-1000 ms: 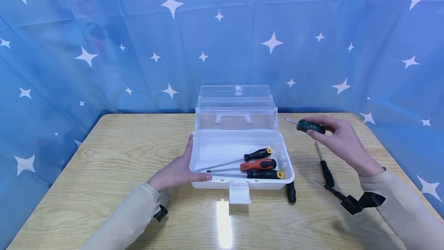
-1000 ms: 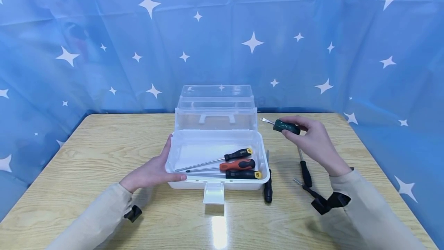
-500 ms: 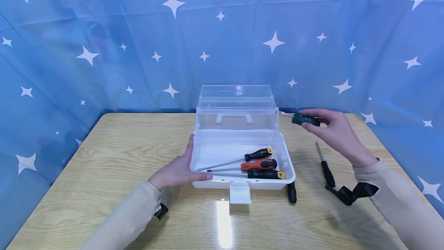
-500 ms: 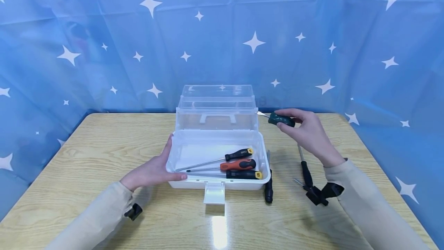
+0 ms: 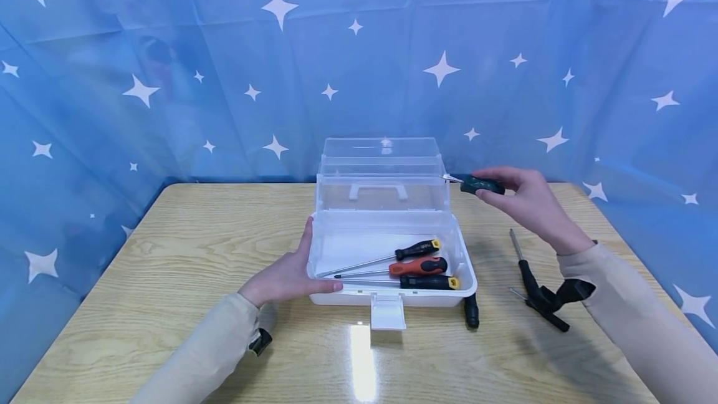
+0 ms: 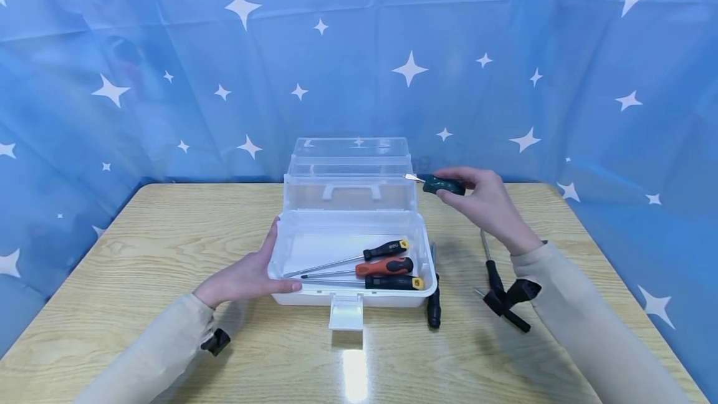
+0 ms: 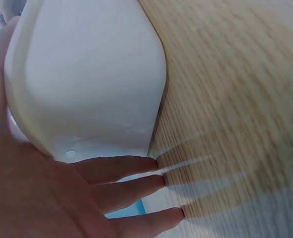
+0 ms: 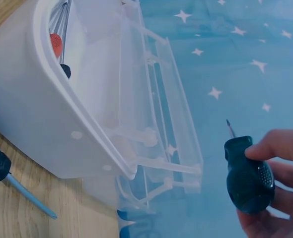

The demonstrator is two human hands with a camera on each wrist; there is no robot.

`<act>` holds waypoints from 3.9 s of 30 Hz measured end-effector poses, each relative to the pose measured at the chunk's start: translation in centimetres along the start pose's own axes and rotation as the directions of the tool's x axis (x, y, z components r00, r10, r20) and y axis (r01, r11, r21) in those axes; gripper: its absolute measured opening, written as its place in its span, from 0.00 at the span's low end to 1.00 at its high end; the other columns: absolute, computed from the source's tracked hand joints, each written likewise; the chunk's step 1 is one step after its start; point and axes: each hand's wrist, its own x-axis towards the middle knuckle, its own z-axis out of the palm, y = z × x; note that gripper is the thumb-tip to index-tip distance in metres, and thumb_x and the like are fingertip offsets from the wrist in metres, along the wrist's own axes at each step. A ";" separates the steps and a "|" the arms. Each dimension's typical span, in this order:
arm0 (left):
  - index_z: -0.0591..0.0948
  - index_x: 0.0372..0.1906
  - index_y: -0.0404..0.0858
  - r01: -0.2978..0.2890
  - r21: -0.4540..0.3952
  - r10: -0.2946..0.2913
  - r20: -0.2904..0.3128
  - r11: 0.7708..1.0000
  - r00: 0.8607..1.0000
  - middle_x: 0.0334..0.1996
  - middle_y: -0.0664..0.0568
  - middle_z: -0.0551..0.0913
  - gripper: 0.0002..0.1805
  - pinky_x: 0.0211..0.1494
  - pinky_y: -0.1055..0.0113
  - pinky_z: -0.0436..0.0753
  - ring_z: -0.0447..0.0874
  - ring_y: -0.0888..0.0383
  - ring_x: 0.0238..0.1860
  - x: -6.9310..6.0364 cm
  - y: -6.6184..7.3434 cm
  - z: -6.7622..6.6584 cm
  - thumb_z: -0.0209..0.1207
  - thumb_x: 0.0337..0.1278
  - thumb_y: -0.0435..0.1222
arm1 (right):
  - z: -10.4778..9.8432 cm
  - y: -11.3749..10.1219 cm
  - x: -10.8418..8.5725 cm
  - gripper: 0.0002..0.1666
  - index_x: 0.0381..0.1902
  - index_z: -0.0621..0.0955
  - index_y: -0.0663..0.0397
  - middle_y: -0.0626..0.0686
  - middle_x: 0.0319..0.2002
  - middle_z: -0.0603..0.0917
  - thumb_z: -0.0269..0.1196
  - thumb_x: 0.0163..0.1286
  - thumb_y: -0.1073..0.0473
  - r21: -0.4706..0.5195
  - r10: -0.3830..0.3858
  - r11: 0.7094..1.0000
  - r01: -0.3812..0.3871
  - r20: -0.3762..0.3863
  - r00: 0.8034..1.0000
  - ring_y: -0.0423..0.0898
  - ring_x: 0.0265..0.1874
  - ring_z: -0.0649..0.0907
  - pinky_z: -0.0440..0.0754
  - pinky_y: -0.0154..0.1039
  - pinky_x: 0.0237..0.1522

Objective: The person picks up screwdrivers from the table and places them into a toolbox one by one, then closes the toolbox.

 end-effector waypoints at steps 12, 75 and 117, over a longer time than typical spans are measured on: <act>0.24 0.75 0.46 -0.037 -0.003 0.037 0.010 0.999 0.999 0.54 0.29 0.75 0.73 0.50 0.50 0.77 0.80 0.49 0.44 0.1 -0.2 -0.1 0.71 0.43 0.57 | 0.4 -0.3 2.1 0.22 0.59 0.79 0.58 0.61 0.53 0.80 0.62 0.70 0.56 0.015 -0.057 0.998 0.056 0.030 0.998 0.50 0.40 0.80 0.73 0.35 0.28; 0.25 0.75 0.49 -0.017 -0.009 0.018 0.015 1.000 1.000 0.55 0.32 0.76 0.73 0.51 0.51 0.76 0.80 0.50 0.44 0.1 -0.2 -0.1 0.71 0.42 0.58 | 3.7 -2.3 10.6 0.18 0.56 0.79 0.66 0.66 0.53 0.79 0.59 0.69 0.69 -0.111 -0.197 0.964 0.242 0.313 0.929 0.58 0.47 0.81 0.77 0.54 0.46; 0.25 0.75 0.51 -0.003 -0.042 0.004 0.012 0.999 1.000 0.61 0.30 0.71 0.72 0.54 0.46 0.74 0.77 0.44 0.53 -0.1 -0.5 0.1 0.71 0.42 0.58 | 3.1 -2.9 9.9 0.19 0.57 0.76 0.71 0.66 0.54 0.78 0.57 0.71 0.67 -0.080 -0.205 0.965 0.252 0.370 0.906 0.62 0.56 0.75 0.70 0.58 0.57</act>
